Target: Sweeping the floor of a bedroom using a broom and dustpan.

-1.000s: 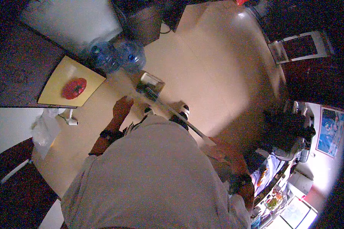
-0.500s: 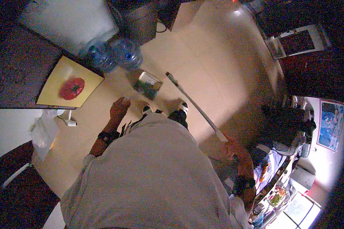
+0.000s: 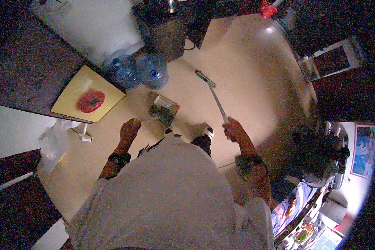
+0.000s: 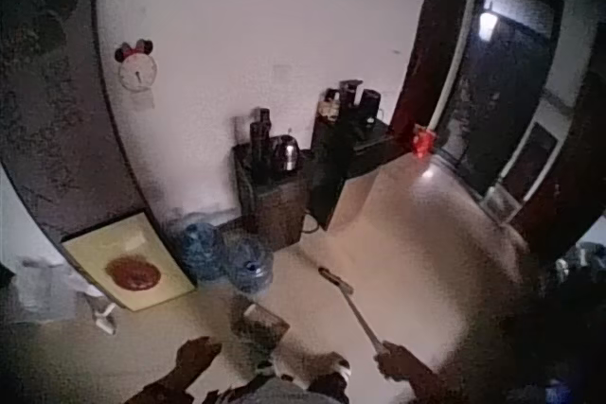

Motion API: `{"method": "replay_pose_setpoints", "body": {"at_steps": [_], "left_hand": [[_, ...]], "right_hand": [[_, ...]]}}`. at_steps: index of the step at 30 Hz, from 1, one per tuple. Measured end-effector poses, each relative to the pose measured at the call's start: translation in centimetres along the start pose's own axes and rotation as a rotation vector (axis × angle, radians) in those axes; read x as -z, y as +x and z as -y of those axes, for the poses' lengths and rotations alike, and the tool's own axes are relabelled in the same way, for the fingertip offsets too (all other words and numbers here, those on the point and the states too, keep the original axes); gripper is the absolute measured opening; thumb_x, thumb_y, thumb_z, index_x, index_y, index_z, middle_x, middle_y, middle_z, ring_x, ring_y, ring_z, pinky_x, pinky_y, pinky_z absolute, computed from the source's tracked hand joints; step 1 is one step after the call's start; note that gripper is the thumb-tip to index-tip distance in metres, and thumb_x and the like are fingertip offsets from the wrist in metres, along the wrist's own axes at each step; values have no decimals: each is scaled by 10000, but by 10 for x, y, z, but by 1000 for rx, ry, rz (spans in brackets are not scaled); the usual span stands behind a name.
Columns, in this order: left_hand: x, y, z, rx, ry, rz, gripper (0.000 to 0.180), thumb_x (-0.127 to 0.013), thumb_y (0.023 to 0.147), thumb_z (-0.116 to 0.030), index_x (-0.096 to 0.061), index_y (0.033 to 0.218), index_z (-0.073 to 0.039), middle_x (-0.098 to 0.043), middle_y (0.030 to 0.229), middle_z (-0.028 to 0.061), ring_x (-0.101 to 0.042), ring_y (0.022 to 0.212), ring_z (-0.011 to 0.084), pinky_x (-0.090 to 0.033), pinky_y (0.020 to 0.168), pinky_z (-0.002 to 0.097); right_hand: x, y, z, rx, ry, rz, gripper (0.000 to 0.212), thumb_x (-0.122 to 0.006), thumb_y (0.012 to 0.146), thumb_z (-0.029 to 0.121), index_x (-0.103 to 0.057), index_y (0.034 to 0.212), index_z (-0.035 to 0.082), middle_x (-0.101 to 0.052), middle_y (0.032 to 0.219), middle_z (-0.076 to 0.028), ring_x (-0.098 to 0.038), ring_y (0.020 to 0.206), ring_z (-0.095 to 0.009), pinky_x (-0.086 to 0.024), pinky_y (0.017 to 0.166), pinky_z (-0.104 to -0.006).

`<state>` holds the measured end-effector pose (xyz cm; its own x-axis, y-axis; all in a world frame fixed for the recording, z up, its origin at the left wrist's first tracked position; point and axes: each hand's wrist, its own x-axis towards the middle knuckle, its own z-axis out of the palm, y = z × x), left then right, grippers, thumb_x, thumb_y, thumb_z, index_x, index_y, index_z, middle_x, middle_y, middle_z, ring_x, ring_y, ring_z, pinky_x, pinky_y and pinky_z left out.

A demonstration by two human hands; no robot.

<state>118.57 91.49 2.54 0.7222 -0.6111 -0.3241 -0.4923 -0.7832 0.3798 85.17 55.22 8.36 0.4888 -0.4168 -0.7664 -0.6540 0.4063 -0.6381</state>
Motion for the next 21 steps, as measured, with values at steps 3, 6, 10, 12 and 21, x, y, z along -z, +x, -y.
{"method": "replay_pose_setpoints", "body": {"at_steps": [3, 6, 10, 12, 21], "left_hand": [[4, -2, 5, 9, -4, 14, 385, -543, 898, -425, -640, 1032, -77, -660, 1021, 152, -641, 888, 356, -530, 740, 432], [-10, 7, 25, -45, 17, -107, 326, -558, 897, -383, -645, 995, -84, -662, 978, 146, -642, 839, 350, -532, 717, 429], [-10, 22, 44, -46, -8, -47, 434, -591, 826, -466, -654, 1076, -117, -678, 968, 161, -639, 917, 354, -510, 804, 457], [-12, 32, 47, -101, 4, -30, 420, -596, 827, -456, -658, 1062, -113, -675, 956, 165, -640, 899, 358, -512, 791, 457], [22, 44, 16, -264, 52, 2, 343, -592, 854, -408, -635, 922, -75, -672, 923, 148, -639, 863, 361, -521, 737, 447]], "right_hand": [[-16, 60, 9, 78, 36, 99, 255, -578, 875, 108, -464, 1093, 40, -517, 651, -44, -482, 460, -116, -421, 397, -263], [-33, 122, -15, 112, 193, 161, 223, -581, 868, 98, -466, 1053, 48, -510, 641, -49, -481, 459, -113, -430, 398, -255], [-68, 125, -1, 40, -331, 170, 279, -593, 846, 89, -464, 1089, 41, -568, 667, -84, -553, 507, -156, -450, 404, -280], [-62, 141, -48, 129, -687, 242, 420, -599, 835, 91, -443, 1221, 31, -610, 702, -105, -600, 549, -196, -465, 411, -305], [-46, -17, -17, -149, -160, 434, 636, -634, 869, 222, -358, 1428, 92, -561, 673, -43, -506, 497, -103, -448, 430, -277]]}}
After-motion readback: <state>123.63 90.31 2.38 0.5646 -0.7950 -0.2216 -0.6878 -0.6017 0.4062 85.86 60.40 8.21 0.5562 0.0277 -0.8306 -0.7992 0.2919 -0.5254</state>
